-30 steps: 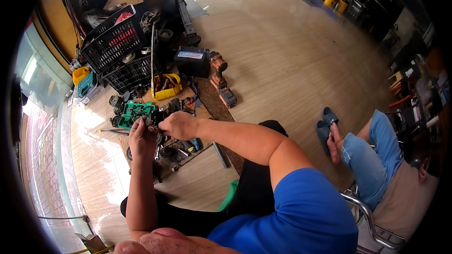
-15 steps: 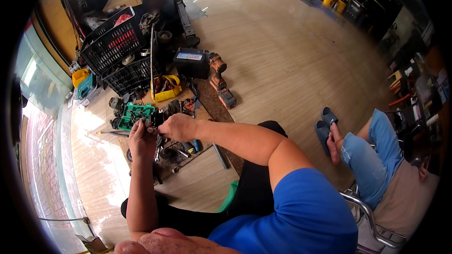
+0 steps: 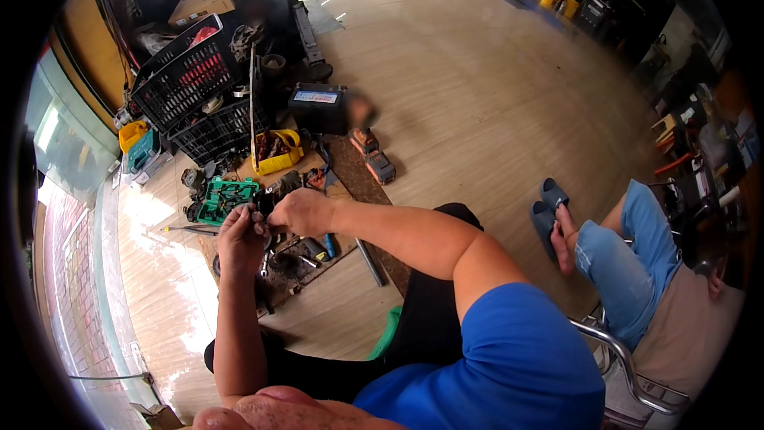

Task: The person cleans and reassembles small metal gears and mechanical components by hand while sitting on the floor, using a thin metal rod to align or clean parts.

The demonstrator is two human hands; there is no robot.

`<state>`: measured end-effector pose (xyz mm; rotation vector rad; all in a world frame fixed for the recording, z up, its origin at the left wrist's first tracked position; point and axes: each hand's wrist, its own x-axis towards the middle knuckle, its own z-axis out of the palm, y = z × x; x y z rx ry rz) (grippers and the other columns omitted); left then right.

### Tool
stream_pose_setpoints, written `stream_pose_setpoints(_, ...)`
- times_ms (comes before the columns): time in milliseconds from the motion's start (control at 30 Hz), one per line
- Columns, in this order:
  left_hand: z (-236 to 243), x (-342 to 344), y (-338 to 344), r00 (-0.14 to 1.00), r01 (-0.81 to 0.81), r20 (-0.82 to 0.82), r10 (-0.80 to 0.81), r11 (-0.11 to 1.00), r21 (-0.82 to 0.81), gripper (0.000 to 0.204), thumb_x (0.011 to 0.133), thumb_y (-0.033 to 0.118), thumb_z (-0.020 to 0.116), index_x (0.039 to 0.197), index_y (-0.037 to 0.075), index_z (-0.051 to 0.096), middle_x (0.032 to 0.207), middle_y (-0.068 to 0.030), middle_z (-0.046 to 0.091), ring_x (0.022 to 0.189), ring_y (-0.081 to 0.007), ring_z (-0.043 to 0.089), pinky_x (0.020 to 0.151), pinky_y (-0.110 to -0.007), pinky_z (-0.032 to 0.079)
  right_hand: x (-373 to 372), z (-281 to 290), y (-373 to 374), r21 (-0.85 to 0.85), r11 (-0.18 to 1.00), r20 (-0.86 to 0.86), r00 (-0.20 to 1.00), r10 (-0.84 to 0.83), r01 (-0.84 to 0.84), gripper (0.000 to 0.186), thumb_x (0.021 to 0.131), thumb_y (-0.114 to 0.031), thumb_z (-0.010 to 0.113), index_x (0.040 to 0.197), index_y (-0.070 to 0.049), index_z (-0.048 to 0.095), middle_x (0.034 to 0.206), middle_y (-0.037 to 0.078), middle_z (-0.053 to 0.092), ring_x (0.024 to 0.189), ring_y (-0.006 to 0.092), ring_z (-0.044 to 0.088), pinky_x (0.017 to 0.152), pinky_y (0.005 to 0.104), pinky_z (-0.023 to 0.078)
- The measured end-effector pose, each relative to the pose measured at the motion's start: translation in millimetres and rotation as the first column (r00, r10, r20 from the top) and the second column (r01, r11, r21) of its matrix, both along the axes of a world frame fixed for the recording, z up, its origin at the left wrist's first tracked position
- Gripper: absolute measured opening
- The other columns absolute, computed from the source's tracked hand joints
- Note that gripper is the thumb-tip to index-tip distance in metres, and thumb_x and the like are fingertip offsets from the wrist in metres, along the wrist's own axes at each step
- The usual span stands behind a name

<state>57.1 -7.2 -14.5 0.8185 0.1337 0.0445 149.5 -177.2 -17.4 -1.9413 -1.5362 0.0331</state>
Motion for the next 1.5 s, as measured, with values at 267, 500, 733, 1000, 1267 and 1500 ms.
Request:
stream_pose_setpoints(267,7.8,-1.9,-1.7,0.999,0.034,-0.021,-0.034,0.999,0.006,0.011,0.095,0.011,0.053,0.099,0.002,0.059,0.081,-0.0078,0.063,0.065,-0.0144,0.058,0.063,-0.028,0.048,3.3,0.3,-2.8,-0.028,0.999,0.026,0.999,0.040,-0.039,0.014,0.082,-0.023,0.065,0.090,-0.012,0.068,0.082,0.008,0.066,0.080,0.0303,0.065,0.066,0.0414,0.051)
stream_pose_setpoints(500,5.0,-2.0,4.0,1.000,0.019,0.003,-0.019,1.000,-0.018,0.011,0.095,0.011,0.053,0.099,0.002,0.059,0.082,-0.0073,0.063,0.064,-0.0139,0.056,0.063,-0.029,0.047,0.9,2.6,-2.0,-0.110,0.993,-0.053,0.998,0.030,-0.036,0.013,0.082,-0.018,0.062,0.091,-0.011,0.068,0.082,0.012,0.066,0.080,0.0346,0.064,0.068,0.0429,0.051)
stream_pose_setpoints(733,6.4,-3.0,-2.4,1.000,0.010,-0.008,-0.010,0.999,-0.031,0.011,0.095,0.011,0.053,0.100,0.003,0.059,0.081,-0.0073,0.063,0.064,-0.0149,0.057,0.063,-0.029,0.048,2.4,-6.7,-0.4,-0.087,0.996,0.012,0.999,0.034,-0.033,0.013,0.082,-0.016,0.060,0.093,-0.013,0.067,0.082,0.011,0.066,0.079,0.0338,0.064,0.065,0.0425,0.051)
stream_pose_setpoints(1000,8.7,-3.3,-3.4,0.990,0.125,-0.076,-0.119,0.989,0.079,0.012,0.095,0.010,0.053,0.098,0.000,0.059,0.080,-0.0087,0.064,0.065,-0.0164,0.061,0.060,-0.029,0.051,4.9,-0.4,-3.1,-0.144,0.989,0.033,0.999,0.026,-0.021,0.017,0.087,-0.027,0.057,0.087,-0.012,0.065,0.081,0.013,0.067,0.080,0.0338,0.065,0.066,0.0438,0.051)
stream_pose_setpoints(1267,5.1,-3.0,-5.7,0.972,0.216,-0.168,-0.167,0.914,0.344,0.014,0.097,0.011,0.052,0.096,0.000,0.060,0.085,-0.0097,0.066,0.070,-0.0169,0.064,0.064,-0.031,0.054,11.0,0.8,-5.1,-0.251,0.967,0.076,0.997,-0.020,0.038,0.017,0.084,-0.026,0.060,0.083,-0.010,0.066,0.079,0.014,0.067,0.080,0.0346,0.065,0.068,0.0455,0.051)
stream_pose_setpoints(1500,-1.5,-3.9,-7.1,0.954,0.292,-0.209,-0.215,0.825,0.485,0.017,0.097,0.011,0.052,0.101,-0.003,0.061,0.087,-0.0090,0.067,0.072,-0.0159,0.064,0.065,-0.031,0.055,14.6,10.9,-8.5,-0.256,0.965,0.096,0.995,-0.031,0.055,0.013,0.081,-0.021,0.062,0.083,-0.008,0.064,0.080,0.010,0.065,0.079,0.0325,0.064,0.067,0.0426,0.050)
